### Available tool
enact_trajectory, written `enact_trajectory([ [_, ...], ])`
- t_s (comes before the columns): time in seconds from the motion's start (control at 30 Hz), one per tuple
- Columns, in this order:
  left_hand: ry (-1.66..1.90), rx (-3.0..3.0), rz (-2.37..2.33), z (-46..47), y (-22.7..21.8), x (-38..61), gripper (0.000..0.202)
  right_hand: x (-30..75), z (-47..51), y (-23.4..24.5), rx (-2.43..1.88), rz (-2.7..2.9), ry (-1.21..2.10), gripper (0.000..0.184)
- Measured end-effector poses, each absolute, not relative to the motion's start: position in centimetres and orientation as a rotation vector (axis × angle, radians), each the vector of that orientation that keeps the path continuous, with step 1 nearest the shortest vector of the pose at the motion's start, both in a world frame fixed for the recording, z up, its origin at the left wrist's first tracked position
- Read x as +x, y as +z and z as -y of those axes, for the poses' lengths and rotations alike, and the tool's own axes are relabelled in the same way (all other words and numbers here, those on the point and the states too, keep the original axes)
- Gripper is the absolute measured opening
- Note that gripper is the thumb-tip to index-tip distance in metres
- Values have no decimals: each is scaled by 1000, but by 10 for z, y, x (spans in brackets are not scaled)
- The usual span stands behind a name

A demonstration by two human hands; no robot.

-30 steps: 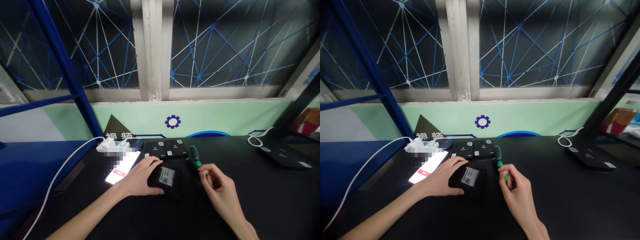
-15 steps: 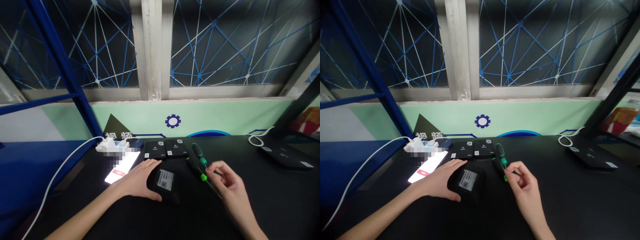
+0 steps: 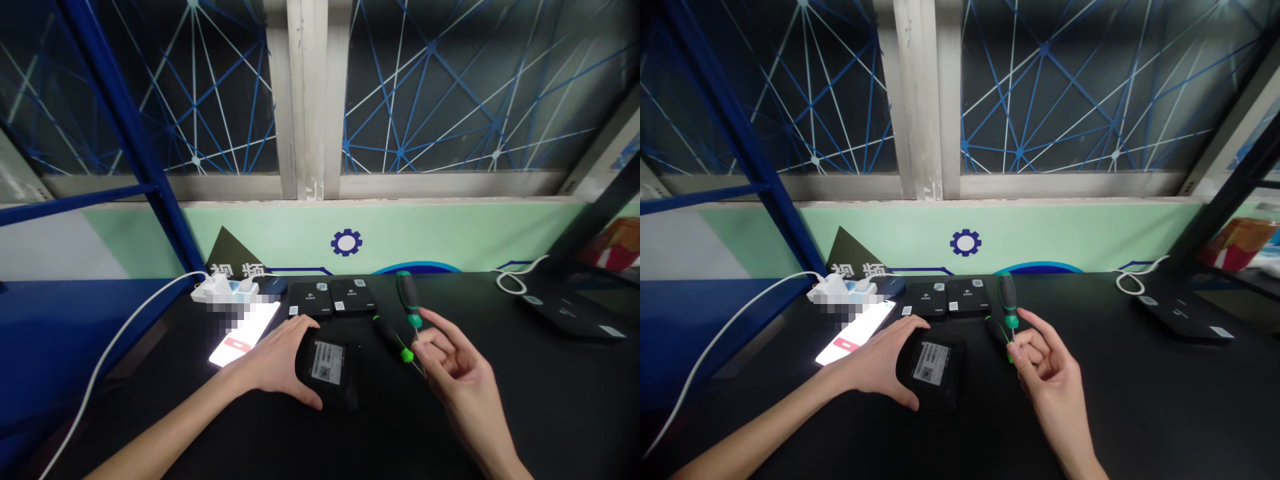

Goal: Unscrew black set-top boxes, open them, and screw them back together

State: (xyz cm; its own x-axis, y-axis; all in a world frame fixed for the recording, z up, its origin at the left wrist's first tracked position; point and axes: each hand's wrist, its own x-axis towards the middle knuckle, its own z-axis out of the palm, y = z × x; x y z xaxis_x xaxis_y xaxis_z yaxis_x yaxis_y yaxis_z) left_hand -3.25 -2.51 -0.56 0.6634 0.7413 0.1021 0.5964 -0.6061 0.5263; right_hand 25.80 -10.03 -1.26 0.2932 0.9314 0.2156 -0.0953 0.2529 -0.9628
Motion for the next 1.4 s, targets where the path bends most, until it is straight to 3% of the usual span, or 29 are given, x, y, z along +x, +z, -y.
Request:
enact_trajectory([
  [0.1, 489, 2446, -1043, 26, -7, -31, 108, 258, 100, -12, -1103, 1008, 879, 61],
  [0.8, 617, 2642, -1108, 30, -7, -24, 126, 257, 100, -20, -1184, 1125, 746, 43],
  [1.17, 606, 2580, -1121, 30, -9, -24, 118, 259, 99, -15, -1136, 1210, 845, 36],
  [1.4, 563, 2542, -1148, 30, -12, -22, 115, 258, 79, 25, -1109, 1426, 1051, 28],
])
